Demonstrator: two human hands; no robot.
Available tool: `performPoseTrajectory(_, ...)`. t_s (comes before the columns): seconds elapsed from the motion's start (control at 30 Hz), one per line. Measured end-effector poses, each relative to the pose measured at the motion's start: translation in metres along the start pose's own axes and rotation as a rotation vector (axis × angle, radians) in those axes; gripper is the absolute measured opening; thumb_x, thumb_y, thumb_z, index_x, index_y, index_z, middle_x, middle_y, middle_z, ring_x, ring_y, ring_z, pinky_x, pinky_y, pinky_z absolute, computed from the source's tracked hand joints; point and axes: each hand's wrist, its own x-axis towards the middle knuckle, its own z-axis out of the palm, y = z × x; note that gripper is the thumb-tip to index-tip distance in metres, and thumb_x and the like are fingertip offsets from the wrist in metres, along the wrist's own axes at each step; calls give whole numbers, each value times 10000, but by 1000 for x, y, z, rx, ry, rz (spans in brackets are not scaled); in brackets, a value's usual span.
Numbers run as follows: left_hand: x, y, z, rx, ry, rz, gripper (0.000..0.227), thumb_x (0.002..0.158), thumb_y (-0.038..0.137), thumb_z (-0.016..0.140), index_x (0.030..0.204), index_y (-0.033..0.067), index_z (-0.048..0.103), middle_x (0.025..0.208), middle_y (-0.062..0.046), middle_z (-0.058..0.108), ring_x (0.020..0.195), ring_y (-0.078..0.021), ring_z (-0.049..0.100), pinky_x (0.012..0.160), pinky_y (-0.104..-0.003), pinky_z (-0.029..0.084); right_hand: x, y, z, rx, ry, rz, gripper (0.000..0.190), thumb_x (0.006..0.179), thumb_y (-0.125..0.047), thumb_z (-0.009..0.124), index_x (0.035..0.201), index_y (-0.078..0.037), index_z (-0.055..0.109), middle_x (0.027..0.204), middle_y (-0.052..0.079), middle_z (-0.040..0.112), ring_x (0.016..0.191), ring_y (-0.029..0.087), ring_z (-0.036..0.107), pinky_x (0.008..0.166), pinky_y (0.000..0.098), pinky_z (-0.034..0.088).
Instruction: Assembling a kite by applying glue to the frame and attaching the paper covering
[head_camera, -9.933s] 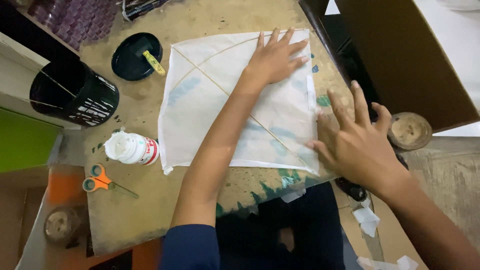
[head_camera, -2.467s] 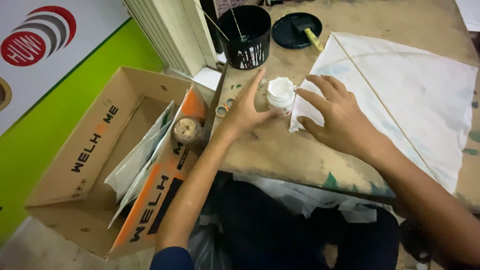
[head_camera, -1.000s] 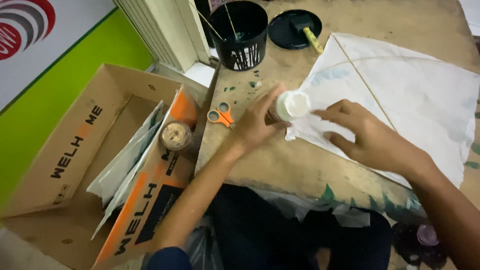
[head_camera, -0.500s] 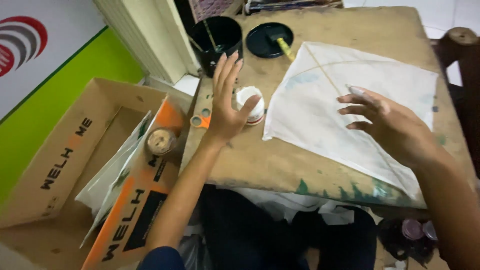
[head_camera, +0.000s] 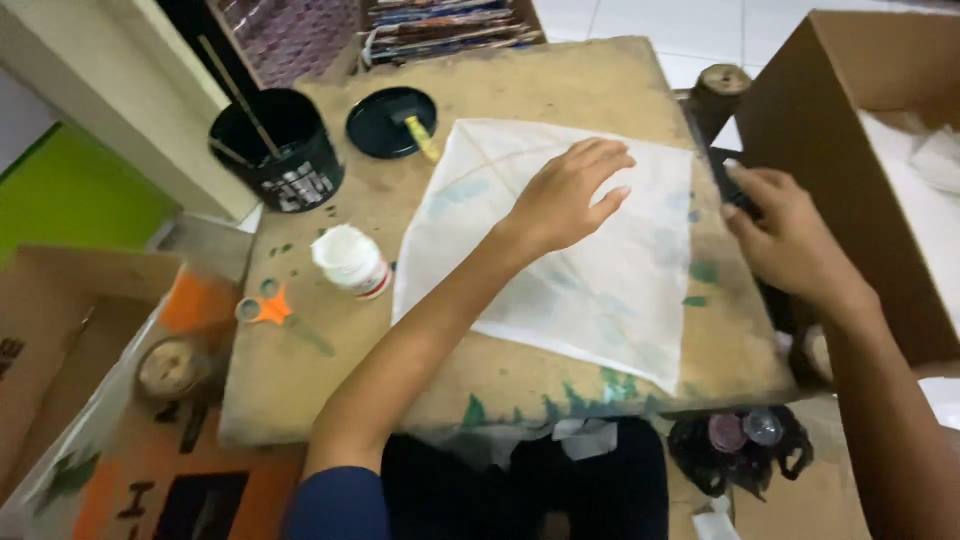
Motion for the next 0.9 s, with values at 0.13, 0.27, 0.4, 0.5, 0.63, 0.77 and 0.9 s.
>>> performPoseTrajectory(0.13, 28, -29, 51, 67, -67, 39, 354, 926, 318, 663, 1205, 103, 632, 1291, -43, 621, 1252, -237, 566, 1053, -397, 461, 9, 20, 1, -34, -92, 109, 565, 927, -90, 583, 1473, 37, 520, 1393, 270, 551, 1081, 393, 608, 884, 443, 506)
performPoseTrajectory(0.27, 54, -67, 83, 132, -129, -31, 458, 901, 340, 708, 1296, 125, 620, 1337, -43, 607, 1264, -261, 544, 1064, -425, 434, 25, 36, 9, -86, -136, 87, 602, 885, -112, 585, 1470, 11, 514, 1395, 265, 547, 1178, 425, 558, 983, 466, 467)
performPoseTrajectory(0.4, 73, -91, 94, 190, -377, -192, 499, 963, 418, 686, 1407, 220, 573, 1334, -26, 571, 1292, -273, 495, 1052, -563, 430, 39, 42, 20, -183, -133, 148, 606, 898, -132, 618, 1502, -97, 577, 1386, 227, 591, 1252, 443, 604, 997, 500, 535)
performPoseTrajectory(0.5, 78, -98, 105, 204, -381, -203, 392, 978, 411, 658, 1333, 250, 615, 1223, 11, 554, 1216, -243, 483, 1048, -551, 392, 50, 50, 26, -199, -136, 185, 608, 904, -140, 614, 1508, -98, 565, 1397, 208, 591, 1254, 424, 603, 983, 488, 541)
performPoseTrajectory(0.63, 79, -104, 112, 225, -360, -172, 245, 972, 352, 654, 1200, 260, 651, 1121, 47, 515, 1156, -212, 463, 1030, -544, 377, 46, 44, 24, -236, -160, 234, 610, 906, -158, 626, 1512, -130, 561, 1386, 187, 599, 1245, 402, 611, 960, 466, 557)
performPoseTrajectory(0.77, 78, -88, 96, 202, -352, -145, 163, 1000, 104, 567, 1113, 203, 631, 1059, 19, 504, 1114, -211, 464, 1010, -530, 353, 40, 34, 20, -182, -184, 227, 624, 896, -112, 580, 1516, -66, 529, 1387, 230, 580, 1267, 457, 571, 1004, 543, 521)
performPoseTrajectory(0.9, 83, -85, 97, 192, -349, -155, 164, 990, 57, 541, 1050, 185, 625, 1037, 8, 518, 1100, -218, 477, 979, -548, 358, 38, 29, 17, -184, -169, 243, 629, 893, -102, 583, 1519, -71, 528, 1371, 228, 590, 1274, 448, 570, 999, 538, 523)
